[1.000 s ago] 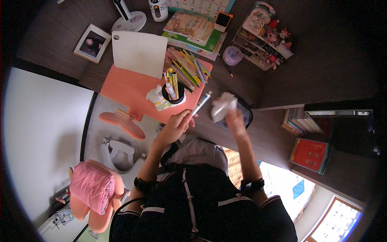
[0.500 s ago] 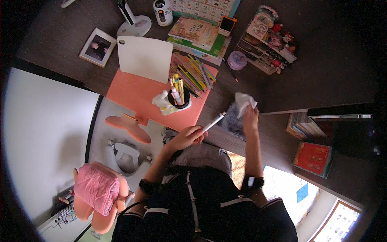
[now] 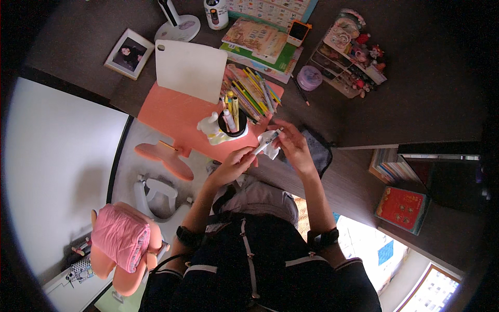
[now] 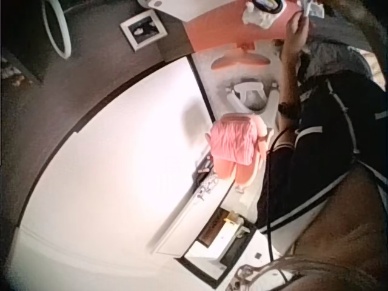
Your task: Cleaning and organizing pens on a desk using a cloth.
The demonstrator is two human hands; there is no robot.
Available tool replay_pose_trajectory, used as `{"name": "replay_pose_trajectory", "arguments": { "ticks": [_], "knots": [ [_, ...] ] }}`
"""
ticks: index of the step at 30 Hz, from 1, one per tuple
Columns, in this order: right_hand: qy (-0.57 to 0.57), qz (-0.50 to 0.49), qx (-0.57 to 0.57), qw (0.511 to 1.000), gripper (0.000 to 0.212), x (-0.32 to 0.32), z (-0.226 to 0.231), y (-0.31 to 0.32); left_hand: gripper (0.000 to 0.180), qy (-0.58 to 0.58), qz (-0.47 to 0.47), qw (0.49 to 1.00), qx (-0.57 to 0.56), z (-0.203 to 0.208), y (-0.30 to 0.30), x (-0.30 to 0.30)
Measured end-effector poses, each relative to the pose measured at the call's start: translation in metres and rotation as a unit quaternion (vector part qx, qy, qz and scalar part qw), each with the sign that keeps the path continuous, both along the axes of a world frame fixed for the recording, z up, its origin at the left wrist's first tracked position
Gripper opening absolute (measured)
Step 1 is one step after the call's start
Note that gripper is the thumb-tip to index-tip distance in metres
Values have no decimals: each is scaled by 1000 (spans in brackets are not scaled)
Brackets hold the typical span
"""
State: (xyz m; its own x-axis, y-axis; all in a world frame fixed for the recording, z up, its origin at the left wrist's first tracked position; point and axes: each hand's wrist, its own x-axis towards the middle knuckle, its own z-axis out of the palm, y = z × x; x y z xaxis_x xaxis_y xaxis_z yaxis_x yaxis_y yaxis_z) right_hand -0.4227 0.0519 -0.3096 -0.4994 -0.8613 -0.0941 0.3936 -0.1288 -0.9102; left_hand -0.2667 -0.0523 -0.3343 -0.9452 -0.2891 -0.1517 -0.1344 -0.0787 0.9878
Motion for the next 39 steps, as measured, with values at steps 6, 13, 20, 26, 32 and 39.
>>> {"name": "replay_pose_trajectory", "arguments": {
  "ticks": [6,13,20,26,32,39],
  "knots": [
    [42,-18,-11,999,14,-10,21,-32,14,-8,125,992,30,4,-8,8],
    [376,-54,36,924,14,-9,30,-80,21,-48,241,969,22,-12,-30,26],
    [384,-49,87,918,14,10,3,-97,21,-57,237,969,34,-5,-28,27],
    [381,-38,103,918,19,7,-28,-101,20,-61,233,971,13,-12,-31,27],
    [375,-124,100,913,18,4,-30,-103,21,-65,233,970,21,-17,-32,28],
    [475,-156,312,808,23,-62,-99,-81,23,-56,241,968,46,-11,-33,27]
  ]
}}
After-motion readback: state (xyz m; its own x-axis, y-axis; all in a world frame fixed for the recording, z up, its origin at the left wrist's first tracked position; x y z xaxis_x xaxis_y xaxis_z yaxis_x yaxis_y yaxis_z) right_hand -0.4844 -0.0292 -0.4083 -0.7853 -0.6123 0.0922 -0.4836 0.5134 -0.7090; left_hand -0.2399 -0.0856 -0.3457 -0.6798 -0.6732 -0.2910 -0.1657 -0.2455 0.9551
